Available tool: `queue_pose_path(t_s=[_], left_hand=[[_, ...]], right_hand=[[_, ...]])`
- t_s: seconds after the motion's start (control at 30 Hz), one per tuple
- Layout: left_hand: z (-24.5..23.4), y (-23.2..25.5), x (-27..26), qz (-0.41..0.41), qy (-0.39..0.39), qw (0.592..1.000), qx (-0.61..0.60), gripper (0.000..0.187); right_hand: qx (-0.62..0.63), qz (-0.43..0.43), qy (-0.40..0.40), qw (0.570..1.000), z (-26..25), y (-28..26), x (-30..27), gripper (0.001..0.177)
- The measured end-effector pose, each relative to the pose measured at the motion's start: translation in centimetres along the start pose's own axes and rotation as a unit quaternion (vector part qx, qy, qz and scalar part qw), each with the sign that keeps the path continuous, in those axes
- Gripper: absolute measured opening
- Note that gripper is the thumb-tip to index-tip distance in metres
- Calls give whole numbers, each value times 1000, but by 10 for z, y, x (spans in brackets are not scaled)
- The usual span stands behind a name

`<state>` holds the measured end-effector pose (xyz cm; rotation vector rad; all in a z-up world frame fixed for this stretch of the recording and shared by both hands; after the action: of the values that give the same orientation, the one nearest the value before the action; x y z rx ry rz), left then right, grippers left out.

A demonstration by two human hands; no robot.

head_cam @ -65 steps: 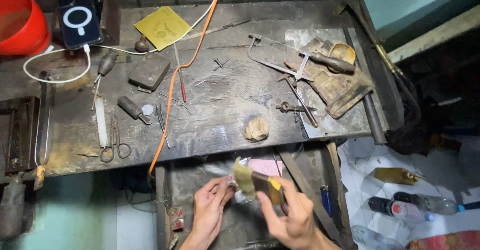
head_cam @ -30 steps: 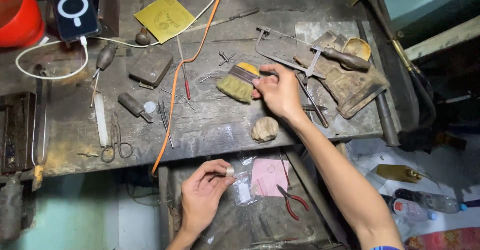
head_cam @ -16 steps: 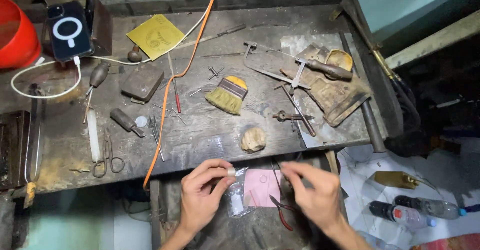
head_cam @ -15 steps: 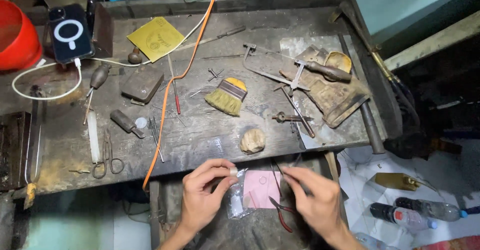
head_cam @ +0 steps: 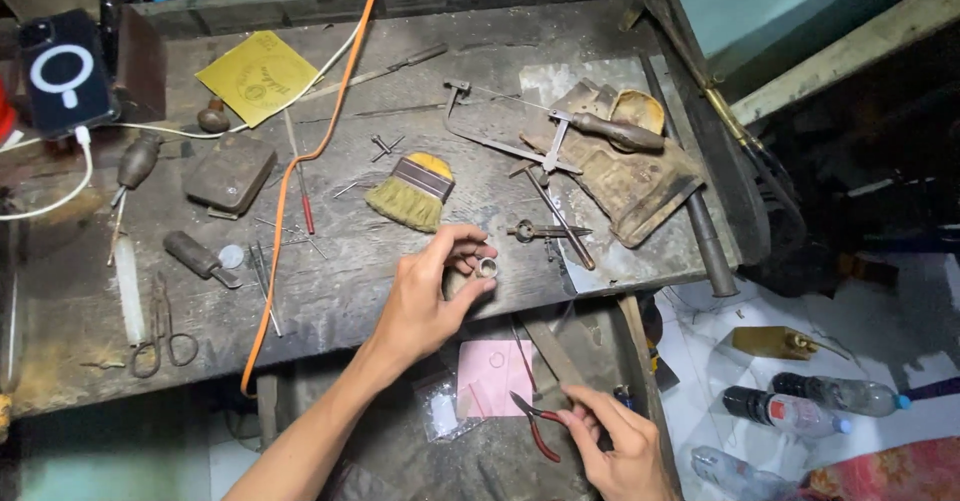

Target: Refining a metal ring using a file, followed by cleaning the area and performing fine adjustments with a probe.

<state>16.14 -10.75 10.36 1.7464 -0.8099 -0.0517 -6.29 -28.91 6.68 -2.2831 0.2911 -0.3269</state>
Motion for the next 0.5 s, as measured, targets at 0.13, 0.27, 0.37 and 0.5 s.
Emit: queue_pose_path(t_s=[0.13,0.27,0.37,0.5], left_hand=[[2,-5,1,-9,-19,998,-60,39],[2,-15,3,-4,-31,996,-85,33],[2,-18,2,-4,-44,994,-99,31],[-1,-24,1,-49,-59,979,-191,32]], right_hand=[[-23,-19,-26,999,-1,10,3,24],[-98,-45,2,994,0,28,-4,27],[-127,5,20,992,4,43,-17,32],[-145,106,8,984,12,59,-35,40]])
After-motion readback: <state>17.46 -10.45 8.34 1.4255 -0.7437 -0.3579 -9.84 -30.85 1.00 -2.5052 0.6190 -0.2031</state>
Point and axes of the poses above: each hand's wrist, its own x-axis towards the middle knuckle, its own z-axis out of the palm, y = z × x, the point moved 2 cm from there along x, towards the middle knuckle, and after that the axes turned 3 degrees about z, right-handed, at the moved point
